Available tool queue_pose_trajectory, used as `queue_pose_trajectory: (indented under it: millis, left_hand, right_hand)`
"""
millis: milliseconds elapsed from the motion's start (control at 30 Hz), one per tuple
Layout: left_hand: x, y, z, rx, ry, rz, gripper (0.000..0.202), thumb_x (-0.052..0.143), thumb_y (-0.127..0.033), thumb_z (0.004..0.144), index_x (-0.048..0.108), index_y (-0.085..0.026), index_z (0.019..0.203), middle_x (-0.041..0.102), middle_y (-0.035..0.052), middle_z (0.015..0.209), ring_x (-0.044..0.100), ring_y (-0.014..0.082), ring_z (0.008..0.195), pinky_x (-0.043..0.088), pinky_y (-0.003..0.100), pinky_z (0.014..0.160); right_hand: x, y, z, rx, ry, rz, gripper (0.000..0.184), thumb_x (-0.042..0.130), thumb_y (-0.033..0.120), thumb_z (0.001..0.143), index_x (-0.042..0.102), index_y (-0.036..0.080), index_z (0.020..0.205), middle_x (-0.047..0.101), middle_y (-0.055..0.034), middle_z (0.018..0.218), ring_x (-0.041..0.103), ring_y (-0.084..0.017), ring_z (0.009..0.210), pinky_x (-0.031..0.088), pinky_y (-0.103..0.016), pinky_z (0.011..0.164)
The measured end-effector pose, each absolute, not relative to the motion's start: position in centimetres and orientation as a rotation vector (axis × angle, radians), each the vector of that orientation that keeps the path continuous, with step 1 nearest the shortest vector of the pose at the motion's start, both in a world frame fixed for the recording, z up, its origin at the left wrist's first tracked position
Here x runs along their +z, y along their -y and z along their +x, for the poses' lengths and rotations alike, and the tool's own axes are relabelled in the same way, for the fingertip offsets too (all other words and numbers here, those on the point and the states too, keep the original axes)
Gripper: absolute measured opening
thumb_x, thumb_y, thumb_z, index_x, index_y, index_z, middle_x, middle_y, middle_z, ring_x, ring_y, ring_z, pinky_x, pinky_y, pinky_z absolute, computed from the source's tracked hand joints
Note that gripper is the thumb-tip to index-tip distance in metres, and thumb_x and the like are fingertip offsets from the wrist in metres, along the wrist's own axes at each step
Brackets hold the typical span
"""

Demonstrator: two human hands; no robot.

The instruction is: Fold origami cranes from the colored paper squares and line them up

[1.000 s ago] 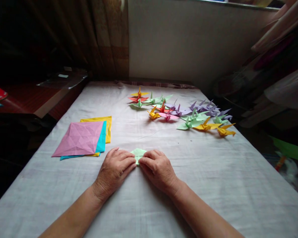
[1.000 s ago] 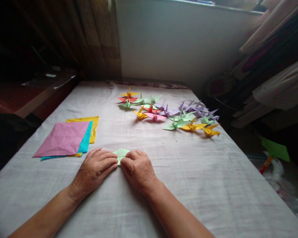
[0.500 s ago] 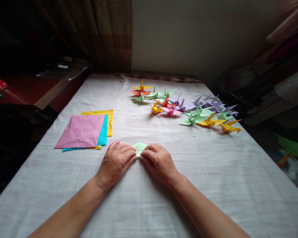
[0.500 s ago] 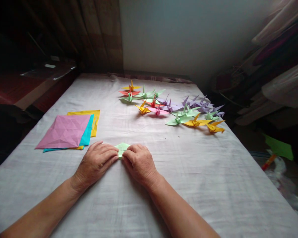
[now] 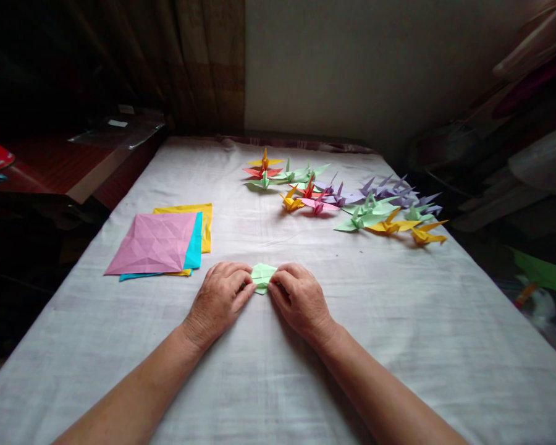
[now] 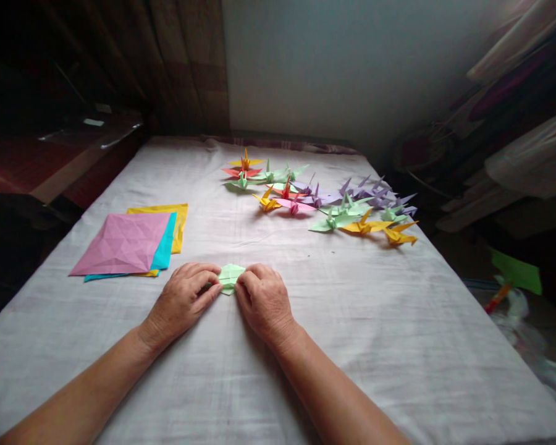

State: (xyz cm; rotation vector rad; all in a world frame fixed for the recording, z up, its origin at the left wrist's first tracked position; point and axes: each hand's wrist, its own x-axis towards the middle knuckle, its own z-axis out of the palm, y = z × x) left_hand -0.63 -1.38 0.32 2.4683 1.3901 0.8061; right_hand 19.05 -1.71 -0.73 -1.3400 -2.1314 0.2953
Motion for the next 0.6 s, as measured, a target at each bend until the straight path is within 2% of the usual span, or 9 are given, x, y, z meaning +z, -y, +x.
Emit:
queue_pose_trajectory:
  millis: [400, 600]
  left_hand:
    - [0.06, 1.15, -0.65, 0.792, -1.45, 2.31, 0.002, 0.06, -0.023, 0.088, 0.058, -0.022, 0.086, 0.068, 0.0042, 0.103, 0.059, 0.0217, 0.099, 0.044, 0.039, 0.091]
    - [-0.03, 1.0, -0.37, 0.736, -1.512, 2.27, 0.007, 0.062, -0.019, 0.084, 0.058, -0.023, 0.088, 0.066, 0.0022, 0.101, 0.057, 0.0223, 0.101, 0.043, 0.038, 0.09]
  right_hand:
    - [-0.43, 1.43, 18.68, 0.366, 2.078, -1.464, 0.006, 0.058, 0.021, 0.088, 0.061, 0.021, 0.083, 0.063, -0.0034, 0.084, 0.057, -0.019, 0.079, 0.041, -0.03, 0.073]
    - [-0.1, 1.22, 18.22, 0.385, 2.06, -1.549, 0.005, 0.06, 0.019, 0.084, 0.061, 0.021, 0.08, 0.061, -0.0021, 0.081, 0.055, -0.018, 0.077, 0.038, -0.03, 0.071]
